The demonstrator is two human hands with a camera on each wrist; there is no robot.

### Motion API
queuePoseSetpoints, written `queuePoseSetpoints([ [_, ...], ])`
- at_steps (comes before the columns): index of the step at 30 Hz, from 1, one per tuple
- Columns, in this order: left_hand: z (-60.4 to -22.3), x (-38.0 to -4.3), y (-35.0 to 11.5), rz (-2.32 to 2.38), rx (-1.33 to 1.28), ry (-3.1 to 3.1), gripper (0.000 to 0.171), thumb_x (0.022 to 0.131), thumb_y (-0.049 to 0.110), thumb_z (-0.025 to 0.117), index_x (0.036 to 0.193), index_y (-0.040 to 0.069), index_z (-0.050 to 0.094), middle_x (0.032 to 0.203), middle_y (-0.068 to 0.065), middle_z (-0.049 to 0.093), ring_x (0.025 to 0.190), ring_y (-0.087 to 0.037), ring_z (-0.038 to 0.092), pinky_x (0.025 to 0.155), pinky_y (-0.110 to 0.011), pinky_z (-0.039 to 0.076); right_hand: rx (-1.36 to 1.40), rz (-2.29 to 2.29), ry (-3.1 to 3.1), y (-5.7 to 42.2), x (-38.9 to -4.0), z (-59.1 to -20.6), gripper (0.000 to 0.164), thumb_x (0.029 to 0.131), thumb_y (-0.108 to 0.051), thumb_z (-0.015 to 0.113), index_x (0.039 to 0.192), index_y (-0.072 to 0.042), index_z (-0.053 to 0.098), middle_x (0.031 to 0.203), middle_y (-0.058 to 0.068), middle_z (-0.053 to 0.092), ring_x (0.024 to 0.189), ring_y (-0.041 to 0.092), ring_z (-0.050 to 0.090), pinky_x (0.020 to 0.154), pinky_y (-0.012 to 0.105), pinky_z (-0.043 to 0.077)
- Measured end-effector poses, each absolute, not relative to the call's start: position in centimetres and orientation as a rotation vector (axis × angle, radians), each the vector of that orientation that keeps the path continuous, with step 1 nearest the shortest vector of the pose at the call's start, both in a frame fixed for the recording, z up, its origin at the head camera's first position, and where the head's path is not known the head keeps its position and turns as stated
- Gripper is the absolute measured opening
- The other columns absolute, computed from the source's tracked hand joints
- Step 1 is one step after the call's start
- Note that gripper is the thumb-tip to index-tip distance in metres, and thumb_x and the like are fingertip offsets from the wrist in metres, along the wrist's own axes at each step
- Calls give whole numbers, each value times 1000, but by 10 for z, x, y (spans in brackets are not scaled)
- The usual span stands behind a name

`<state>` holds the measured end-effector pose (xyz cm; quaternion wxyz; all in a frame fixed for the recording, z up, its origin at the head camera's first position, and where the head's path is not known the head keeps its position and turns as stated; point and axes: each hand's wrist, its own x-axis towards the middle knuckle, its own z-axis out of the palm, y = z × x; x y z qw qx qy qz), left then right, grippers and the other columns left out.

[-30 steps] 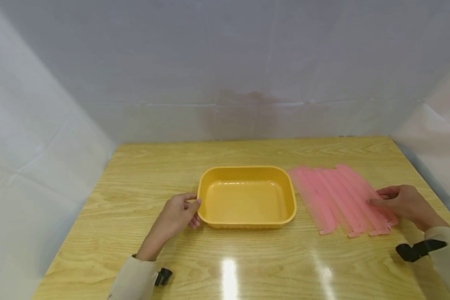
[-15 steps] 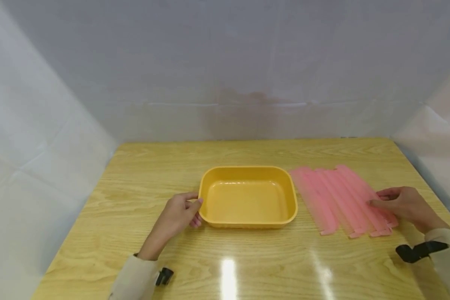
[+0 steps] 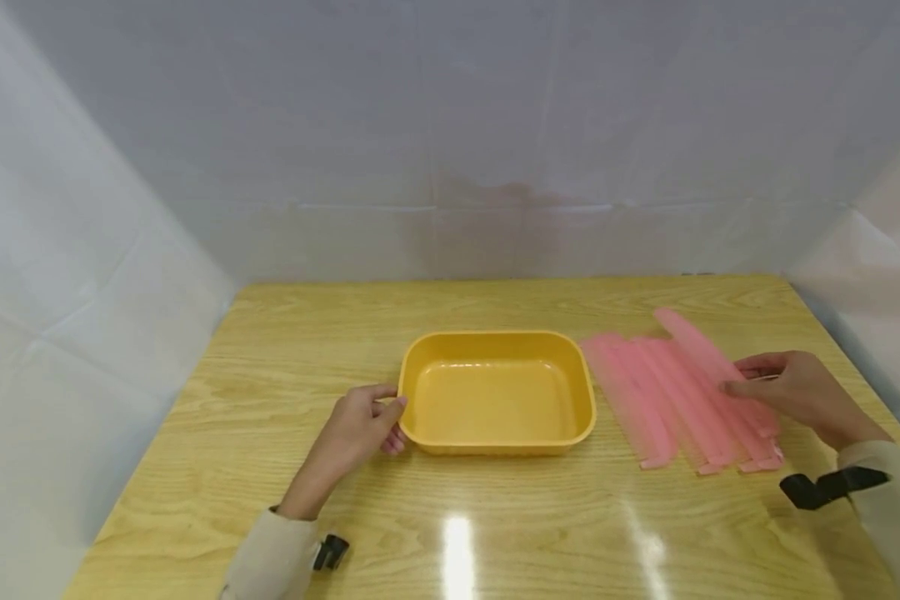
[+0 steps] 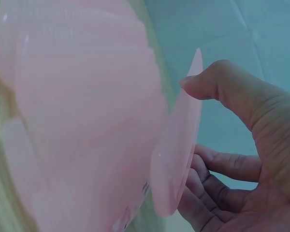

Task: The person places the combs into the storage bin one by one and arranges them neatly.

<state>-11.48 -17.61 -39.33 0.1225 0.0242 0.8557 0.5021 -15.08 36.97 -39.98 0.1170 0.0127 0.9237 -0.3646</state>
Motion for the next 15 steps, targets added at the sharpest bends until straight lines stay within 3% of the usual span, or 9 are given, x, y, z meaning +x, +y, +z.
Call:
queuePoseSetpoints([
  [3,-393,-115,-176,1468,61,2498,42,106,13,54,140,-11,50,73,-14,70,61,-23,69,59,-37,62,-11,-1086,2696,363,-154,-392,73,93,-41,75,139,11,51,137,36,51,114,42,59,78,35,57],
  [9,-393,-115,-175,1463,39,2511,42,106,12,54,140,-11,51,72,-14,70,60,-23,68,58,-38,62,-72,-1090,2699,342,-164,-376,70,92,-41,76,138,6,54,135,30,53,101,21,62,77,33,56],
  [15,-394,-114,-175,1464,10,2515,43,105,12,55,141,-11,50,71,-13,70,60,-25,69,58,-38,62,-122,-1064,2710,317,-174,-363,72,90,-44,77,138,4,55,133,29,54,107,36,60,75,38,57],
])
